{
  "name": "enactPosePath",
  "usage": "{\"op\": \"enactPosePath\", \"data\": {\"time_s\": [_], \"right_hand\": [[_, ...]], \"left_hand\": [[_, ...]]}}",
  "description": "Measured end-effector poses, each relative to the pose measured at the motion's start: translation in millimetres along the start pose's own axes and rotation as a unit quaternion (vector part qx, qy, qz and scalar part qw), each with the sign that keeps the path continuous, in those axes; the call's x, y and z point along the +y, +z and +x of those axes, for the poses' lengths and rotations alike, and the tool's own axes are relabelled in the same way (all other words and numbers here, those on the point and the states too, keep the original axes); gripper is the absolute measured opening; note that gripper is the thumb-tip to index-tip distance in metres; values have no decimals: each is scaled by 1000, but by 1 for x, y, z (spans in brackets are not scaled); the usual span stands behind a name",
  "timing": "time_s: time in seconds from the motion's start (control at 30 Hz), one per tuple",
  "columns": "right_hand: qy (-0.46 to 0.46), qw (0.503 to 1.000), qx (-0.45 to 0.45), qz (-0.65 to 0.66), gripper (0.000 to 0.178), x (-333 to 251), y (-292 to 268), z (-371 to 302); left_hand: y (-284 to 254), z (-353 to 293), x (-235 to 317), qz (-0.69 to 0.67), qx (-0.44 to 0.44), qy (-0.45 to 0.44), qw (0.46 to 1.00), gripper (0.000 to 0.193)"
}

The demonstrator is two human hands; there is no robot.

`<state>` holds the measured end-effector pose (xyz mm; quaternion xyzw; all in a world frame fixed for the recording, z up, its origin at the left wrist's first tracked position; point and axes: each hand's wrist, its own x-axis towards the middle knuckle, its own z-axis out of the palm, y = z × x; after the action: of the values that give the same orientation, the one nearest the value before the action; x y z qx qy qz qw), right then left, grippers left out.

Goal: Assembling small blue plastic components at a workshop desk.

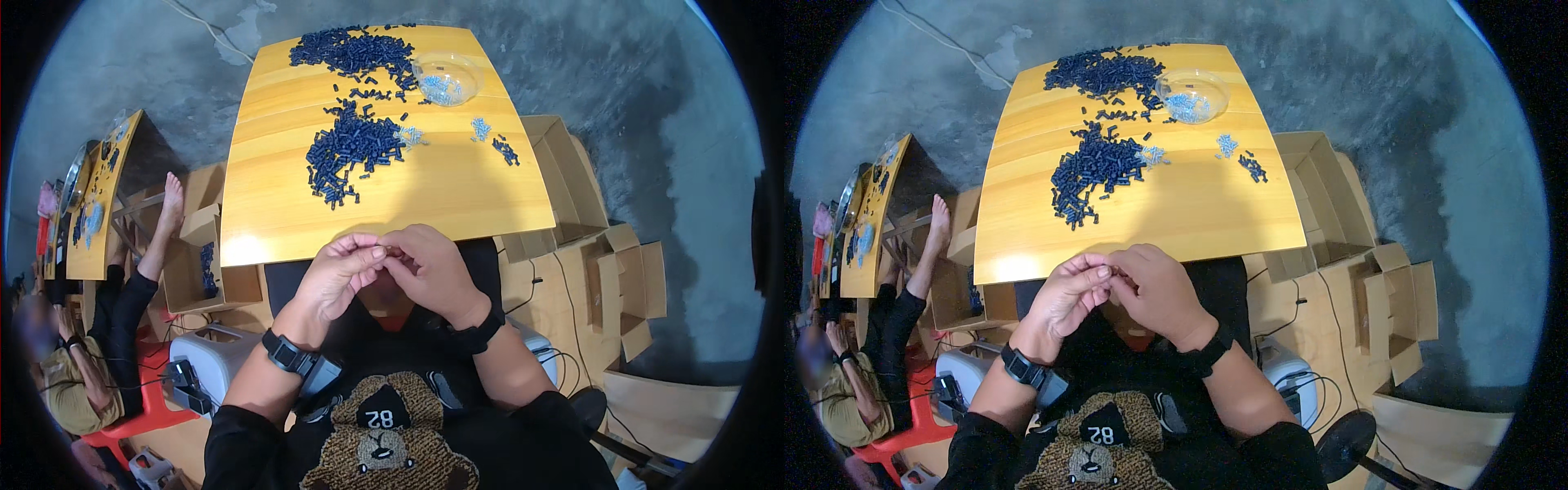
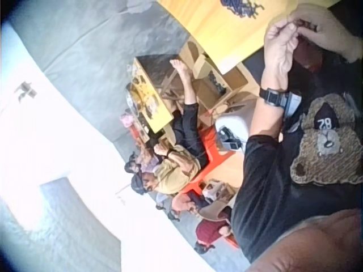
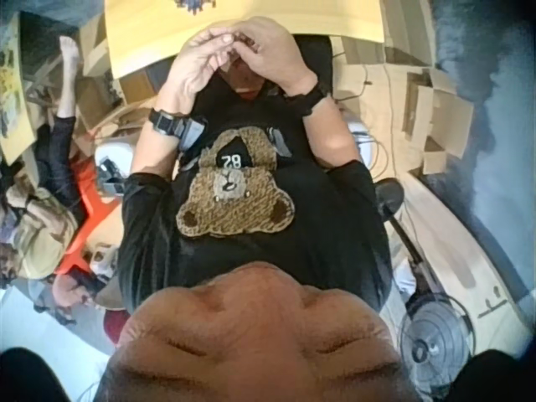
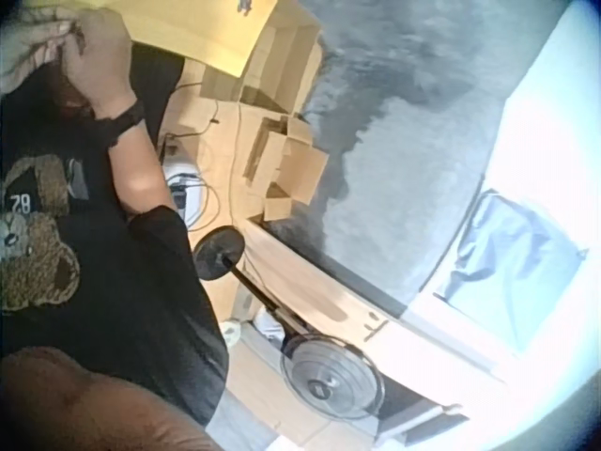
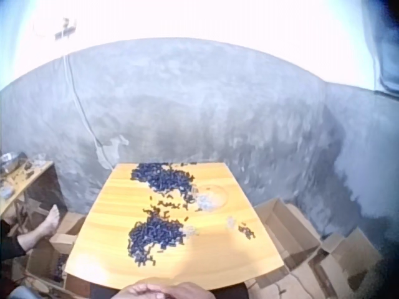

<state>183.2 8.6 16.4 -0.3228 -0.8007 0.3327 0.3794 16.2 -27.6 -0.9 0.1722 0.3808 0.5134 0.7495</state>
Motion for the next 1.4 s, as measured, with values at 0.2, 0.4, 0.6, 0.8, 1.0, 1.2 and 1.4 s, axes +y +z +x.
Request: {"op": "enactPosePath", "data": {"time_s": [0.2, 0.4, 0.6, 0.8, 1.0, 1.2, 1.4], "right_hand": [[58, 998, -27, 17, 17, 1, 6, 9], [76, 994, 9, -75, 7, 34, -23, 42], [120, 970, 63, -201, 8, 78, -25, 91], [83, 960, 23, -266, 9, 102, -13, 115], [70, 958, 21, -276, 8, 111, -11, 121], [90, 966, 17, -243, 5, 108, -13, 111], [92, 968, -1, -232, 4, 107, -15, 103]], "left_hand": [[-15, 5, -1, -3, 11, -26, 1000, 13], [-18, 10, 23, 15, 61, 5, 998, 10], [-34, 20, 32, -16, 72, 63, 995, 13], [-53, 24, 31, -49, 34, 63, 996, 15], [-62, 29, 31, -87, -13, 66, 994, 14], [-65, 29, 27, -60, -42, 79, 994, 13], [-63, 27, 33, -15, -41, 32, 999, 14]]}}
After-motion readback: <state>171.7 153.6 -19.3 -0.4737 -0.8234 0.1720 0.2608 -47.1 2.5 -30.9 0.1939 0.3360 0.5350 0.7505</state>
